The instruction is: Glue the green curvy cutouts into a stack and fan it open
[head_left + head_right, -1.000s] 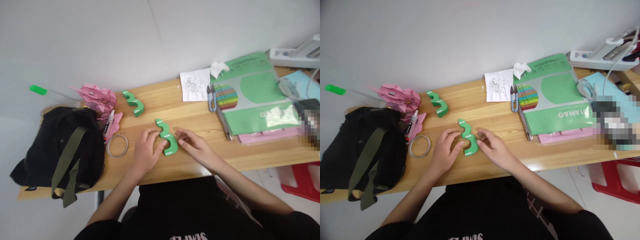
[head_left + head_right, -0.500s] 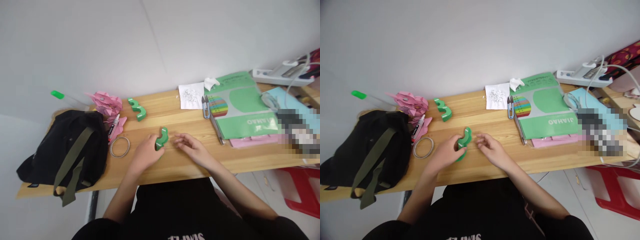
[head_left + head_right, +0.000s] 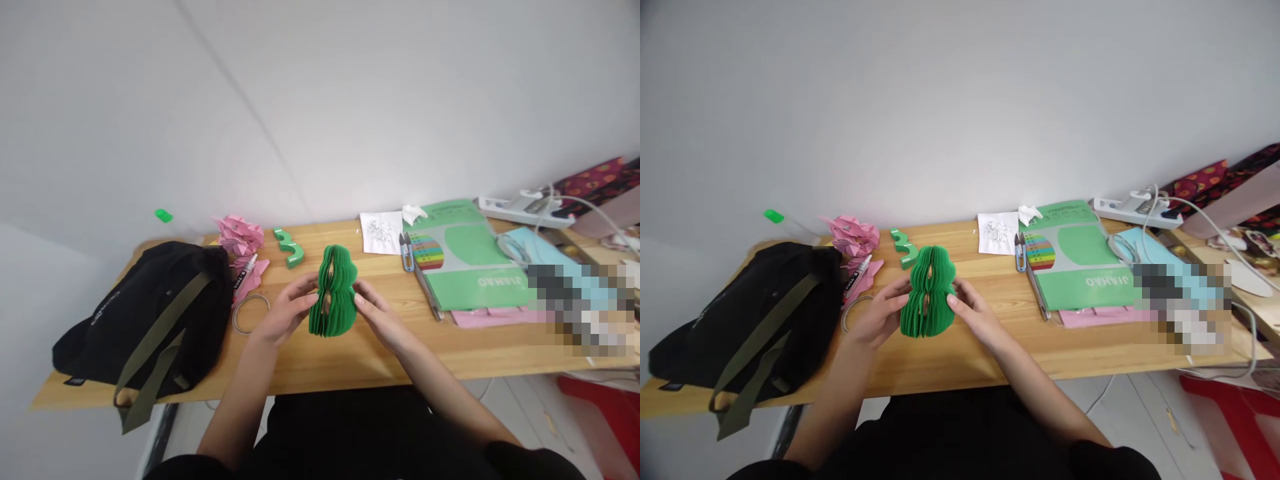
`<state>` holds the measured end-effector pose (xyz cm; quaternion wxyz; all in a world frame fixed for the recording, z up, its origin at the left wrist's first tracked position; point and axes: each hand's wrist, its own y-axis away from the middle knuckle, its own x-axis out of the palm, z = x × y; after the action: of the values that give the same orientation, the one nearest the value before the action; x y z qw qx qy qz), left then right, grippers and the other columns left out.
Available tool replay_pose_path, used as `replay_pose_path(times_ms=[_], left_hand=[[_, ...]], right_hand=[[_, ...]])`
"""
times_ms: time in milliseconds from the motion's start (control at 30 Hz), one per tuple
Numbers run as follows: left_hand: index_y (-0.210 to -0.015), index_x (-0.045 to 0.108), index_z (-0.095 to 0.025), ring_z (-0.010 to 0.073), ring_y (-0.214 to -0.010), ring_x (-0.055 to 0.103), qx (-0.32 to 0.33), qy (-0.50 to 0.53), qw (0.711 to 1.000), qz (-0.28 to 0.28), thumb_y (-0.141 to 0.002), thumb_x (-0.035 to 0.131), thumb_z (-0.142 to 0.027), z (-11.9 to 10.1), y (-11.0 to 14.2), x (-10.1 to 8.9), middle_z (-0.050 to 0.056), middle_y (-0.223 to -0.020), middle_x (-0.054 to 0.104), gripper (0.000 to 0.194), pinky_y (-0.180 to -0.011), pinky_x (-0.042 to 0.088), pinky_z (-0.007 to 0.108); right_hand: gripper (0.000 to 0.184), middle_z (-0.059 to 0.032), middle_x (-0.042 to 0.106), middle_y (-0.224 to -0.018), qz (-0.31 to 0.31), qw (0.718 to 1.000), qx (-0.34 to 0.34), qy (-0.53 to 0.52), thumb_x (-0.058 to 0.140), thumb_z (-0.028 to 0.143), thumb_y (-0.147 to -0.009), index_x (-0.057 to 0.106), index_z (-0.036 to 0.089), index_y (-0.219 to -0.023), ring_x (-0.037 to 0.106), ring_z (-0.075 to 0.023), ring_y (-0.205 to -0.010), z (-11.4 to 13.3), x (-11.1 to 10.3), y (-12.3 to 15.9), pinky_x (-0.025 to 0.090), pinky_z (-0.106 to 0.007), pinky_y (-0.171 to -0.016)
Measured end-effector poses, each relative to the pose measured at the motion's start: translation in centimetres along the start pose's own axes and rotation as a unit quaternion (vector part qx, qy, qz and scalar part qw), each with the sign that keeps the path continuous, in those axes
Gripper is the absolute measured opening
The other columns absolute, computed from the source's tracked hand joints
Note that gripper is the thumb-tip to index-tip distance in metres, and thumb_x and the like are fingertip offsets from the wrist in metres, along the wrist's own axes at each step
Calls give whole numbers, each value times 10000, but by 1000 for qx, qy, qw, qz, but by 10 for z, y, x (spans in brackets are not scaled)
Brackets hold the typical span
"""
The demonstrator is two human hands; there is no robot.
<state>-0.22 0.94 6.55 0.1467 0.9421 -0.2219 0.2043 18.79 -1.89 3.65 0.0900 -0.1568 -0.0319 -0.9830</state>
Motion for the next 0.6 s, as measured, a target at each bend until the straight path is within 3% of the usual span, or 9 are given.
replay_pose_path(times_ms=[200,433,600], left_hand=[[-1091,700,-225,272,-1013,654,5,42,999,-16,-644,818,-450,2,-2,5,66,-1112,688,514,-800,523,315],[-947,753,-202,234,-994,662,5,44,997,-66,-604,857,-418,8,-4,14,64,-1003,734,419,-852,498,305],[-916,753,-212,206,-975,649,15,13,998,-61,-644,834,-360,8,-6,25,37,-948,737,320,-898,461,321]], right_hand=[[454,-36,666,-1208,-14,993,71,-91,687,530,-760,642,293,-1145,621,-225,-1087,-1,-1,4,462,-380,-947],[341,14,745,-919,-47,965,122,-227,767,532,-640,718,260,-840,677,-195,-895,-2,-6,2,514,-337,-878],[318,18,733,-747,-32,941,193,-276,737,537,-653,698,242,-766,675,-171,-673,-3,-11,2,565,-334,-745]])
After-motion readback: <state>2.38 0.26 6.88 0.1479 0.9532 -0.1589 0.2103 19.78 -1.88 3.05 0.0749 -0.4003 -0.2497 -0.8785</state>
